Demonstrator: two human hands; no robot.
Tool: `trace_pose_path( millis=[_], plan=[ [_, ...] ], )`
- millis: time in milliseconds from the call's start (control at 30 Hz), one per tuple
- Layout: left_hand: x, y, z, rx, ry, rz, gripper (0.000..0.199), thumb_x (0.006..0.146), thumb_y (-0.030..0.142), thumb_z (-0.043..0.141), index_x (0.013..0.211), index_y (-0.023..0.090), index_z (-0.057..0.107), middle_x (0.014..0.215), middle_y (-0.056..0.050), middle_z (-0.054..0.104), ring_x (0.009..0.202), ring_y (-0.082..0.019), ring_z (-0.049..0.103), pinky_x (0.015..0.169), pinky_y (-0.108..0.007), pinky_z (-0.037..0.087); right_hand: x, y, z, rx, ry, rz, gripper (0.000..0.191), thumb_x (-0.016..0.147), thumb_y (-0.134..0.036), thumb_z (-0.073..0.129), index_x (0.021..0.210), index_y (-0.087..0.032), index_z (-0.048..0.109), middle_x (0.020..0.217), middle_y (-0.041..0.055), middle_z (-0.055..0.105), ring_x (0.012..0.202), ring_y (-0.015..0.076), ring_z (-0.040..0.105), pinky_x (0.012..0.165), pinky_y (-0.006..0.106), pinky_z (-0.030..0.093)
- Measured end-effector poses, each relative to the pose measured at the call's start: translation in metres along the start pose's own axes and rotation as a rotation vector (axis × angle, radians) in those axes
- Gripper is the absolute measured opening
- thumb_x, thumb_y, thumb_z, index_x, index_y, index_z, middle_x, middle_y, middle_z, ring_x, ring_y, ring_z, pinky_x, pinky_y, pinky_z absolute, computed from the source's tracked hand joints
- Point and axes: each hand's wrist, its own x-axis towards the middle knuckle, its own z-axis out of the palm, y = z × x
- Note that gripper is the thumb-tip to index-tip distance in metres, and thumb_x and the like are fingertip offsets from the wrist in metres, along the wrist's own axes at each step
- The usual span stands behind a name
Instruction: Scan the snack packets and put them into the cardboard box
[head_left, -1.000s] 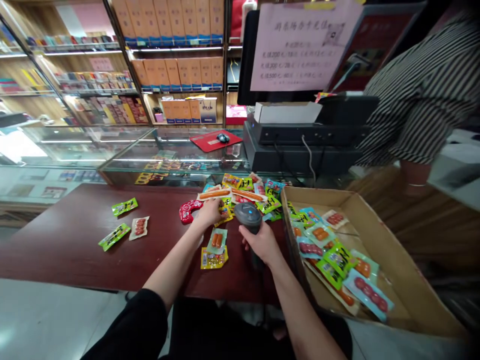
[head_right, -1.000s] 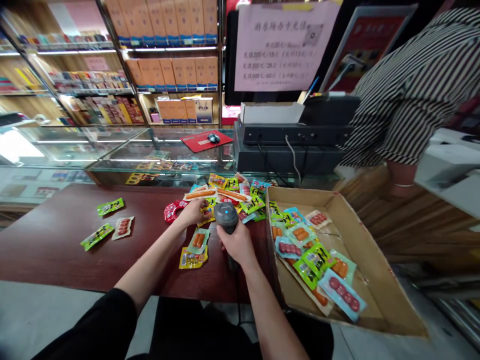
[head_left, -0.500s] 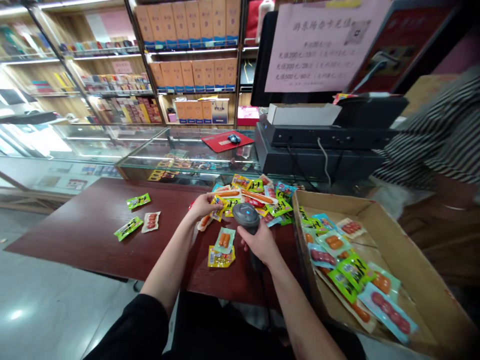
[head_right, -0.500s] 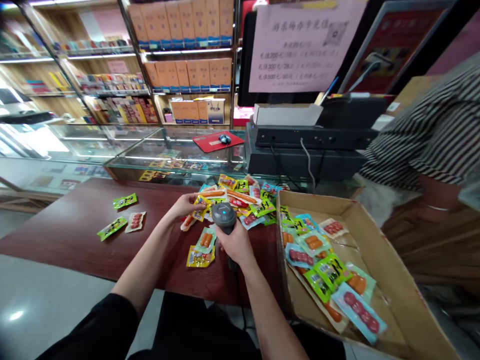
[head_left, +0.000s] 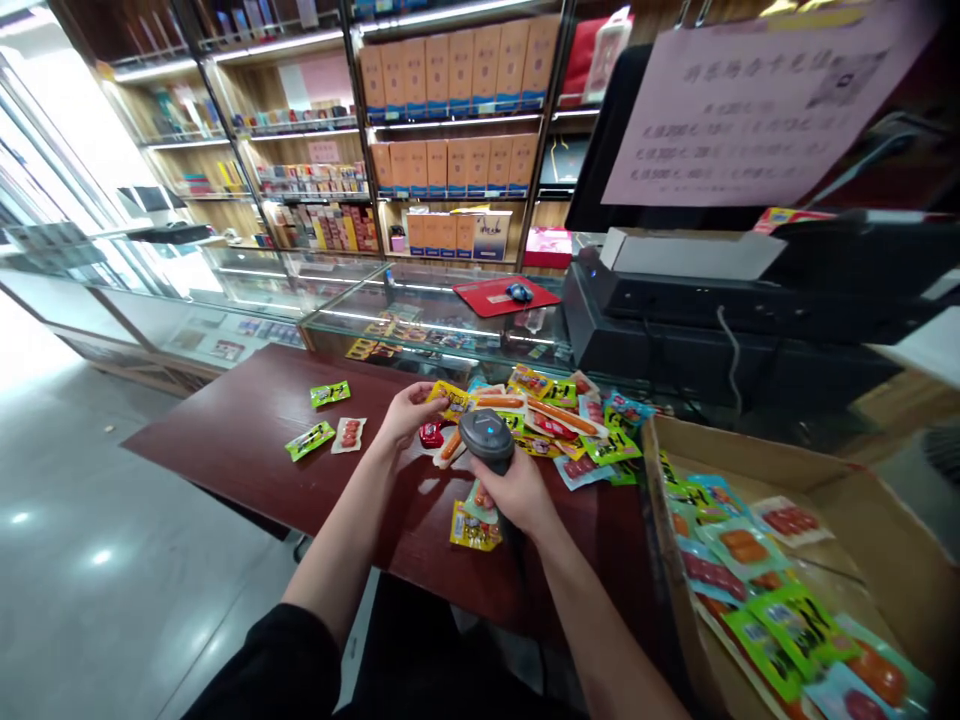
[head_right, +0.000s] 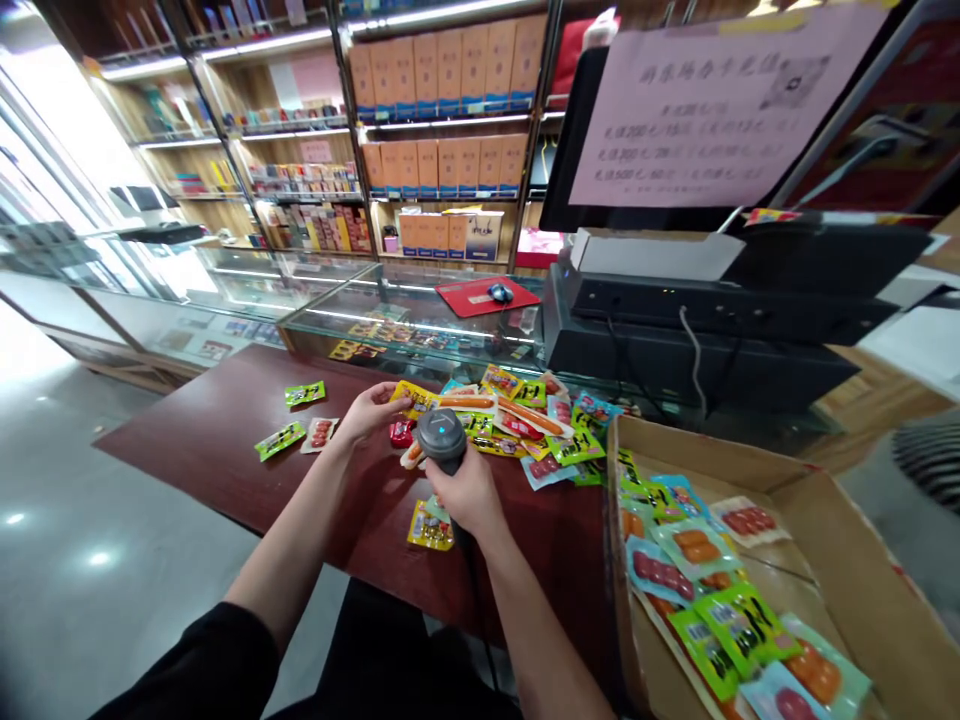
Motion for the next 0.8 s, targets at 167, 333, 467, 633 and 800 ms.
trace_pose_path(
  millis=[167,333,467,633,800],
  plan=[
    [-0.003,0.001,0.012,-0.060,0.007,-0.034,0.048,0.051,0.025,0.090,0.083,0.015,0.055,0.080,-0.001,0.068,0.072,-0.014,0.067,0.068,-0.031,0.058,0.003,0.001,-0.002,0.012,0.031,0.005,0.024,0.073,-0.037,0.067,0.090,-0.020,0.064,0.055,0.0012,0.066,0.046,0.0219,0.063,0.043,0.029,0.048],
    [-0.006,0.006,0.018,-0.071,-0.029,-0.032,0.050,0.048,0.025,0.090,0.083,0.015,0.055,0.078,0.001,0.067,0.068,-0.013,0.065,0.064,-0.028,0.057,0.005,0.002,-0.007,-0.004,0.072,-0.030,0.024,0.073,-0.037,0.067,0.089,-0.019,0.064,0.057,0.0023,0.066,0.055,0.0235,0.067,0.047,0.029,0.051],
    [-0.008,0.007,0.018,-0.050,-0.034,-0.022,0.049,0.050,0.027,0.089,0.084,0.015,0.057,0.078,0.001,0.066,0.070,-0.013,0.065,0.063,-0.028,0.057,0.003,-0.002,-0.009,-0.028,0.080,-0.036,0.023,0.073,-0.037,0.067,0.087,-0.019,0.064,0.057,0.0018,0.066,0.053,0.0224,0.066,0.046,0.029,0.050],
    [-0.007,0.008,0.006,-0.062,-0.034,-0.031,0.047,0.054,0.026,0.089,0.085,0.015,0.055,0.083,-0.002,0.068,0.075,-0.015,0.068,0.070,-0.033,0.059,0.002,-0.012,-0.002,-0.021,0.039,0.017,0.022,0.072,-0.037,0.067,0.084,-0.020,0.061,0.053,-0.0006,0.063,0.042,0.0190,0.061,0.042,0.028,0.048],
    [-0.009,0.012,-0.038,-0.070,0.085,-0.006,0.044,0.056,0.024,0.088,0.085,0.015,0.056,0.083,-0.003,0.071,0.075,-0.016,0.070,0.067,-0.030,0.059,0.008,-0.019,0.020,0.000,-0.083,0.024,0.021,0.075,-0.039,0.065,0.083,-0.020,0.059,0.053,-0.0008,0.062,0.039,0.0156,0.056,0.038,0.025,0.046]
  ],
)
